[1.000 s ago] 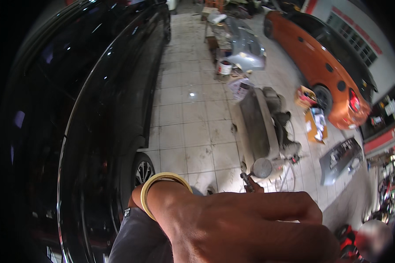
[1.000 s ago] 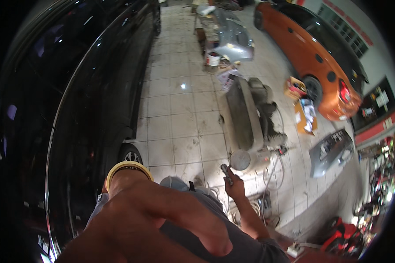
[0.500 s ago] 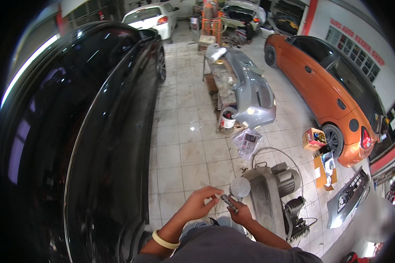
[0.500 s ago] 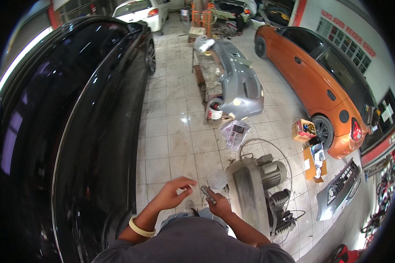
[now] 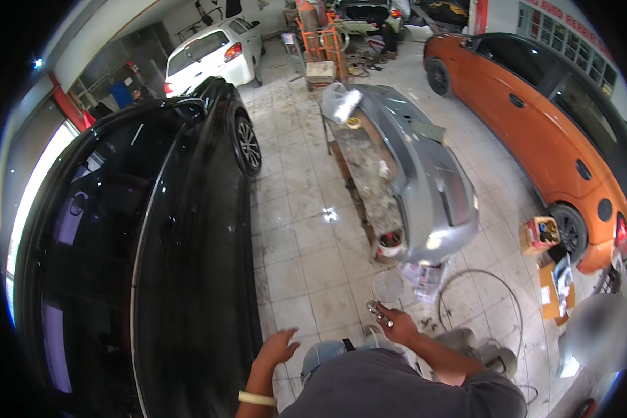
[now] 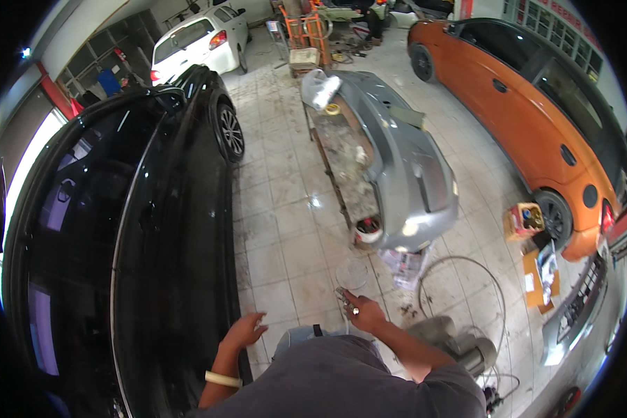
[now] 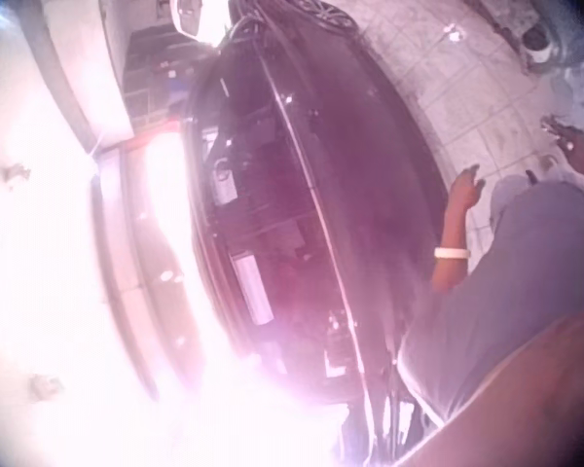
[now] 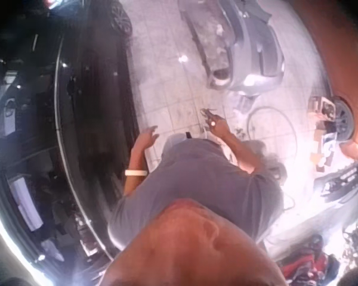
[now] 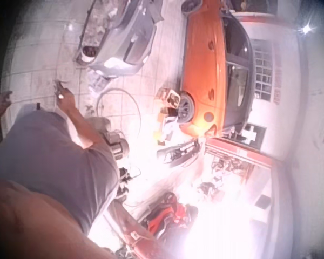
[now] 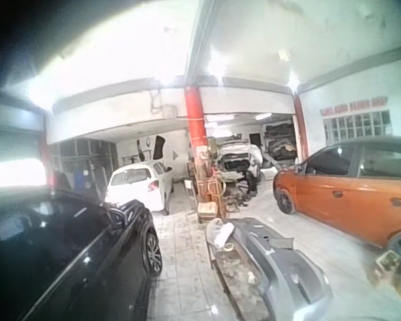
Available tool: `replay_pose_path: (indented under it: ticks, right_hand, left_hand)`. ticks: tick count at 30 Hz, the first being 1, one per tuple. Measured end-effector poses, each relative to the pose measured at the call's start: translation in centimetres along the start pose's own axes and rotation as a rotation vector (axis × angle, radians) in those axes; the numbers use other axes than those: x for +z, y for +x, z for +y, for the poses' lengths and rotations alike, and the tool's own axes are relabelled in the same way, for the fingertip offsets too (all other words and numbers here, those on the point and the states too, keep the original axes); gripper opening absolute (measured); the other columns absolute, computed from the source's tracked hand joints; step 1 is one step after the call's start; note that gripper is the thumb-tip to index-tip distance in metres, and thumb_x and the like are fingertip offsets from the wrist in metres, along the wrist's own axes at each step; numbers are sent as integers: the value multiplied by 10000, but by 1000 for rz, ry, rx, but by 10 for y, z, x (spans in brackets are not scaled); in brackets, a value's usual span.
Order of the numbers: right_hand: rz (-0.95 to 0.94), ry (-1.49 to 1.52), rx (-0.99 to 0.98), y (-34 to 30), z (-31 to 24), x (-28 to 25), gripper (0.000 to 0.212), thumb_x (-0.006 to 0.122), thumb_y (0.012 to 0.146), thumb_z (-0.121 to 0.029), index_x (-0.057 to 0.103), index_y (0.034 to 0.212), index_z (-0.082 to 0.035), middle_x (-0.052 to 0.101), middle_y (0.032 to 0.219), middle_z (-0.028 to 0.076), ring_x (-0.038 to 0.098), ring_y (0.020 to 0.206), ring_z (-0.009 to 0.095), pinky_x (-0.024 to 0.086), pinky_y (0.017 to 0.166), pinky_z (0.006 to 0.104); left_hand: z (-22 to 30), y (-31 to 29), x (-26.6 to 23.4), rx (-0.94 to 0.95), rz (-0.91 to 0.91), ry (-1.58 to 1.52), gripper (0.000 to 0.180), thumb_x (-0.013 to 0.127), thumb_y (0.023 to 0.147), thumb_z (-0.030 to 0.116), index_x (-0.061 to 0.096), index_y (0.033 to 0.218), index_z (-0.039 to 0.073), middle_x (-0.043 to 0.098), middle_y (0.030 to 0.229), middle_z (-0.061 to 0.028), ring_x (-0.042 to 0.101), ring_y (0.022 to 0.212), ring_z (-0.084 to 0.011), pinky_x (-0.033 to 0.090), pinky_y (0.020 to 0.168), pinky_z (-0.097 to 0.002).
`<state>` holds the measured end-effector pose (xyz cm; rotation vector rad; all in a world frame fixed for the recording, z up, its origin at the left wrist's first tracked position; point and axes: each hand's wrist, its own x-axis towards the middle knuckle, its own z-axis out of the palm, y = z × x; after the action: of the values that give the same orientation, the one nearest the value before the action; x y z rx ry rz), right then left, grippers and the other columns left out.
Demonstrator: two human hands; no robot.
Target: The person uses a spray gun to apply red paint to a car door panel that is masked with newspaper. They then walk to a workbench, pour red paint into a funnel, and clean the spray gun with a cloth.
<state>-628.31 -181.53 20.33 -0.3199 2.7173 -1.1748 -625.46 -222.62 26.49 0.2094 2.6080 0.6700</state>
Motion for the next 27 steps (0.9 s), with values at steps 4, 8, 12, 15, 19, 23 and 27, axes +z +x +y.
replay_pose_path:
  ticks: [4,8,12,15,19,23,27]
  right_hand:
    - [62,-25,-216,209,-5,-21,557,685,956,-240,551,1496,-230,662,865,191,663,775,402,542,713,502]
    - [90,39,-294,382,-47,-14,581,747,916,-180,583,1473,-185,690,889,202,674,797,400,541,713,471]
    - [66,49,-232,503,-70,-23,547,725,939,-243,584,1468,-235,657,865,191,662,801,410,533,719,492]
    - [32,44,-205,570,-77,-35,549,729,936,-243,588,1466,-236,658,870,199,659,795,416,534,716,486]
    - [25,-3,-144,657,-53,-46,556,734,930,-250,589,1466,-216,673,891,213,673,819,427,539,724,482]
    - [90,-29,-128,764,-32,-61,545,735,916,-232,608,1444,-182,700,936,227,691,856,441,557,756,489]
    - [148,-32,-110,912,-28,-98,531,751,889,-180,635,1405,-149,713,975,232,697,911,447,566,794,497]
  left_hand:
    - [-74,8,-42,-483,-154,-117,610,743,918,379,590,1431,84,721,1162,-193,679,1114,-387,534,961,-468]
    - [-154,60,-60,-709,-370,-158,720,721,907,520,568,1477,107,697,1274,-195,642,1242,-370,506,1047,-434]
    - [-192,284,-142,-442,-579,31,771,661,938,570,489,1543,124,559,1503,-200,544,1376,-389,459,1124,-483]
    - [-181,463,-242,-105,-165,69,682,686,946,426,492,1526,125,627,1391,-231,589,1289,-420,487,1068,-527]
    - [-107,664,-413,206,52,96,548,661,968,338,544,1454,115,667,1251,-220,647,1148,-411,532,963,-505]
    - [-122,836,-489,456,178,-276,441,678,970,271,617,1362,79,720,1129,-208,694,1021,-395,560,904,-468]
    - [-211,956,-491,158,216,-302,438,697,974,309,640,1331,62,743,1065,-200,723,977,-339,570,871,-414]
